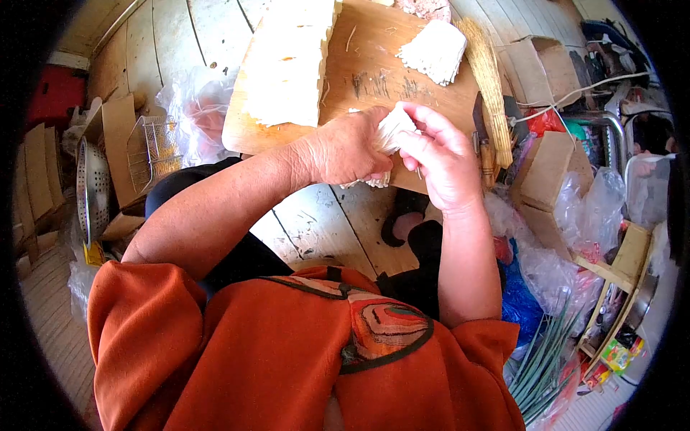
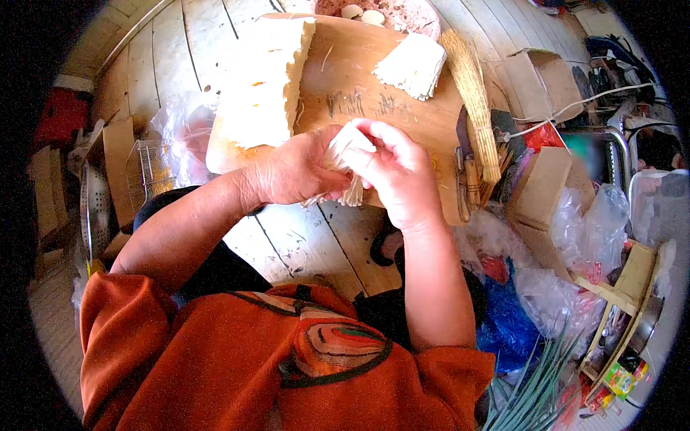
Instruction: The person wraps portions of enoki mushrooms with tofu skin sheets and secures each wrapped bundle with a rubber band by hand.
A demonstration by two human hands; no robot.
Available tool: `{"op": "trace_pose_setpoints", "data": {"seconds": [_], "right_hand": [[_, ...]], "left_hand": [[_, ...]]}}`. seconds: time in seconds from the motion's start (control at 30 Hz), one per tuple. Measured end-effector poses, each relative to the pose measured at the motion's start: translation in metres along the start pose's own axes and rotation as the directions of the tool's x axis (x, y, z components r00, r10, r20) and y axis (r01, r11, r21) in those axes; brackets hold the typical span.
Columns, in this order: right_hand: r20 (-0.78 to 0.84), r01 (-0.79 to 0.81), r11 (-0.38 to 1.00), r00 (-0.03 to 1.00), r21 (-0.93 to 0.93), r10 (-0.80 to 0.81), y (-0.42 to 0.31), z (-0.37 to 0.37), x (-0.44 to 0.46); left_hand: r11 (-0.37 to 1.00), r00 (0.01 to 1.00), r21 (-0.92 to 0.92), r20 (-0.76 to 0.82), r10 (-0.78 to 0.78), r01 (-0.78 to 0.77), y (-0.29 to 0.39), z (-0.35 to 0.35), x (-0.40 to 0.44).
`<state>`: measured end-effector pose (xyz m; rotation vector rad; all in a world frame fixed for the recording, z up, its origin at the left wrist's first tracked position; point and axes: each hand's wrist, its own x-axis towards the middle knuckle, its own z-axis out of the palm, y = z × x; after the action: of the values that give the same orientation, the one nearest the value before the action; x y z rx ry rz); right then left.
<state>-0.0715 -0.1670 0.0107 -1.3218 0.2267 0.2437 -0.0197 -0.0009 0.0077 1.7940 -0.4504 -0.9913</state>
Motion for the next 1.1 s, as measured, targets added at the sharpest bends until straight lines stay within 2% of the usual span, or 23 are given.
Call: {"op": "trace_pose_setpoints", "data": {"seconds": [0.07,0.1,0.13,0.17,0.2,0.27,0.3,0.43,0.47,0.5,0.57,0.63,0.7,0.73,0.8,0.9,0.93,1.0,1.1], "right_hand": [[-0.050,0.034,0.997,0.998,-0.068,-0.038,0.002,0.004,0.000],[-0.075,0.016,0.993,0.997,-0.119,-0.025,0.004,0.004,0.001],[-0.100,-0.004,0.985,0.995,-0.170,-0.013,0.005,0.003,0.001],[-0.085,-0.005,0.989,0.996,-0.148,-0.008,0.004,-0.001,0.003],[-0.088,0.000,0.989,0.996,-0.148,-0.014,0.000,-0.004,0.002],[-0.029,-0.080,0.986,0.997,-0.146,0.077,-0.011,-0.006,0.000],[-0.033,-0.079,0.986,0.997,-0.145,0.075,-0.015,-0.007,-0.001],[0.030,-0.088,0.996,0.996,-0.013,0.089,-0.015,-0.008,-0.003],[0.033,-0.097,0.995,0.995,0.022,0.096,-0.014,-0.009,-0.004],[0.032,-0.098,0.995,0.995,0.022,0.097,-0.012,-0.009,-0.004],[-0.006,-0.080,0.989,0.997,-0.123,0.080,-0.008,-0.005,-0.002],[-0.019,-0.063,0.989,0.998,-0.136,0.061,-0.008,-0.003,-0.001],[-0.032,-0.041,0.988,0.999,-0.150,0.037,-0.008,0.001,-0.001],[-0.064,-0.016,0.993,0.998,-0.119,0.008,-0.007,0.005,-0.001],[-0.096,0.009,0.996,0.995,-0.088,-0.017,-0.004,0.009,0.000],[-0.149,0.018,0.995,0.988,-0.098,-0.033,0.005,0.012,0.003],[-0.192,0.024,0.999,0.981,-0.046,-0.032,0.008,0.015,0.006],[-0.237,0.031,1.000,0.971,0.008,-0.028,0.011,0.016,0.009],[-0.239,0.033,0.995,0.971,0.099,-0.009,0.011,0.015,0.012]], "left_hand": [[0.989,0.992,0.082,0.000,-0.124,0.123,0.014,0.000,-0.006],[0.989,0.993,0.082,-0.001,-0.122,0.122,0.011,0.001,-0.005],[0.989,0.996,-0.143,0.092,-0.009,0.022,0.003,0.002,-0.003],[0.929,0.980,-0.366,0.159,0.123,-0.057,-0.001,0.003,-0.001],[0.930,0.979,-0.362,0.162,0.127,-0.061,-0.001,0.002,0.000],[0.805,0.972,-0.591,0.217,0.090,0.057,-0.002,0.000,0.001],[0.835,0.963,-0.550,0.215,0.162,-0.018,-0.003,0.000,0.002],[0.850,0.969,-0.526,0.202,0.142,-0.015,-0.004,0.000,0.001],[0.911,0.967,-0.411,0.215,0.134,-0.035,-0.006,0.000,0.003],[0.956,0.966,-0.289,0.228,0.125,-0.056,-0.006,0.001,0.004],[0.965,0.973,-0.257,0.202,0.111,-0.056,-0.004,0.004,0.001],[0.973,0.980,-0.226,0.177,0.095,-0.053,-0.005,0.006,-0.001],[0.971,0.983,-0.187,0.080,0.167,-0.149,-0.006,0.007,-0.003],[0.971,0.983,-0.187,0.081,0.166,-0.149,-0.004,0.009,-0.005],[0.967,0.962,0.090,-0.118,0.246,-0.236,0.002,0.012,-0.011],[0.969,0.964,0.111,-0.126,0.234,-0.220,-0.008,0.012,-0.004],[0.970,0.965,0.109,-0.125,0.230,-0.218,-0.009,0.013,-0.003],[0.921,0.918,0.315,-0.246,0.311,-0.228,-0.008,0.016,-0.002],[0.905,0.903,0.363,-0.273,0.333,-0.224,-0.006,0.015,0.000]]}}
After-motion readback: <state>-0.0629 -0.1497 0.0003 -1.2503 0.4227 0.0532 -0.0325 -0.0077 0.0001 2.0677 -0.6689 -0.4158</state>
